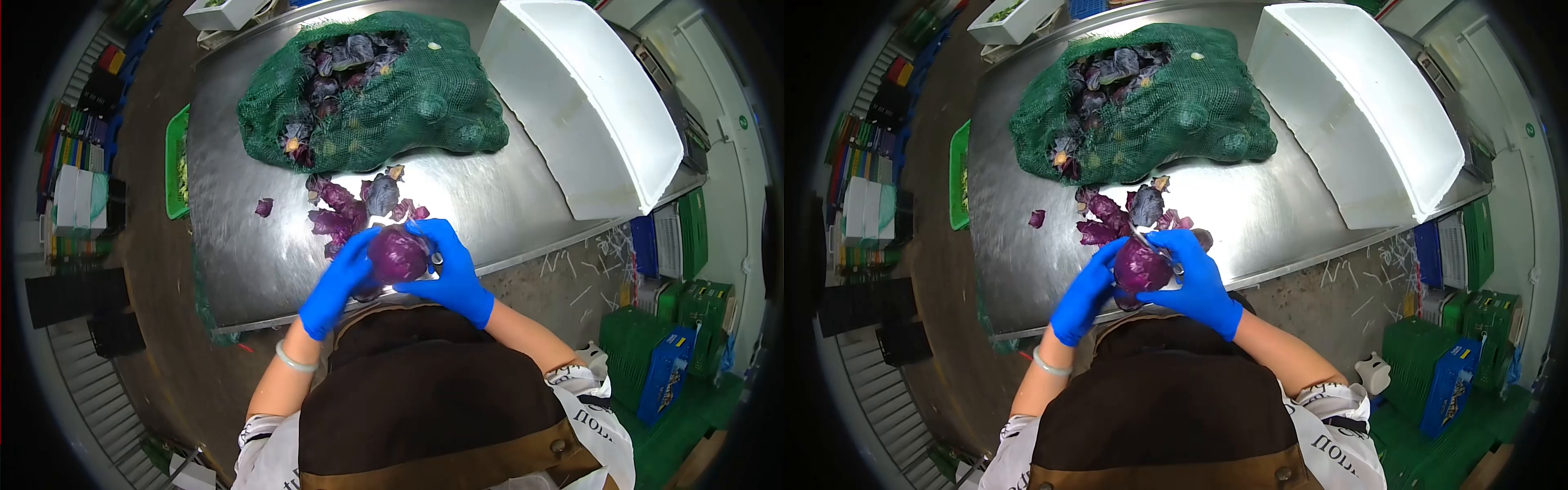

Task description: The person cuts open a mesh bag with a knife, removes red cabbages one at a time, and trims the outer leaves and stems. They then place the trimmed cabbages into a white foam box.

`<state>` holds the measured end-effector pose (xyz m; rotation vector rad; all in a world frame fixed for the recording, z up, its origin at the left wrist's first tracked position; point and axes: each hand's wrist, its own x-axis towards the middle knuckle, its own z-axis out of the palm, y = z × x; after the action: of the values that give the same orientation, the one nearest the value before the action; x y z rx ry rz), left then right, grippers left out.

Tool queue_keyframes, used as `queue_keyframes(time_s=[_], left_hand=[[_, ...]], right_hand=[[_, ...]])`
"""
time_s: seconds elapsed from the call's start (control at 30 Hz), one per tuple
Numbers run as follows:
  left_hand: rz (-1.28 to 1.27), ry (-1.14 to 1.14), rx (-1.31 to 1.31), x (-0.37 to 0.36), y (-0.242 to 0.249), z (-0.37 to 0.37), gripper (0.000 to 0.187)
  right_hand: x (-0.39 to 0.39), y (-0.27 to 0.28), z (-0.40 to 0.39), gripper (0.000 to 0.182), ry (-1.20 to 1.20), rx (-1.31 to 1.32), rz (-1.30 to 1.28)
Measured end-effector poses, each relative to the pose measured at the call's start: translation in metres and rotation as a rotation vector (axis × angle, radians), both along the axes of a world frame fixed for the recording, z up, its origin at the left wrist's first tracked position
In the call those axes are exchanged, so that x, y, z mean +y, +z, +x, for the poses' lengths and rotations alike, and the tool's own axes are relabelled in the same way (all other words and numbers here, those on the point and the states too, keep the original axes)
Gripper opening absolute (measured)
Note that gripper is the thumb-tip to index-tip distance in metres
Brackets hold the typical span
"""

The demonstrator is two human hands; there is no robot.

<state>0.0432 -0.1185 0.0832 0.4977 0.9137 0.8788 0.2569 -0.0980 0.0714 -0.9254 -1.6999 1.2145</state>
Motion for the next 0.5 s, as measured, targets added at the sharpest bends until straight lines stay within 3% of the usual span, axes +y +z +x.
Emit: queue_keyframes(time_s=[0.07,0.1,0.2,0.23,0.33,0.43,0.5], left_hand=[[0.255,-0.019,0.387,-0.013,-0.001,0.018,0.082],[0.241,0.009,0.332,-0.010,0.002,0.017,0.088],[0.515,0.010,0.717,-0.010,0.001,0.016,0.093],[0.640,0.030,0.871,-0.010,0.000,0.016,0.094],[0.776,0.075,1.034,-0.010,0.009,0.024,0.088],[0.811,0.076,1.068,-0.009,0.009,0.021,0.089],[0.830,0.066,0.952,-0.008,0.004,0.013,0.090]], right_hand=[[0.004,0.003,-0.002,0.073,0.049,-0.057,0.101],[0.006,0.009,-0.004,0.065,0.061,0.046,0.032],[0.009,0.020,0.008,0.054,-0.001,-0.071,-0.182],[0.008,0.030,0.004,0.043,-0.080,-0.112,-0.054],[0.004,0.024,0.001,0.038,-0.119,-0.314,0.295],[0.010,0.013,0.004,0.026,-0.137,-0.281,0.322],[0.025,0.004,0.015,0.021,-0.244,-0.291,0.073]])
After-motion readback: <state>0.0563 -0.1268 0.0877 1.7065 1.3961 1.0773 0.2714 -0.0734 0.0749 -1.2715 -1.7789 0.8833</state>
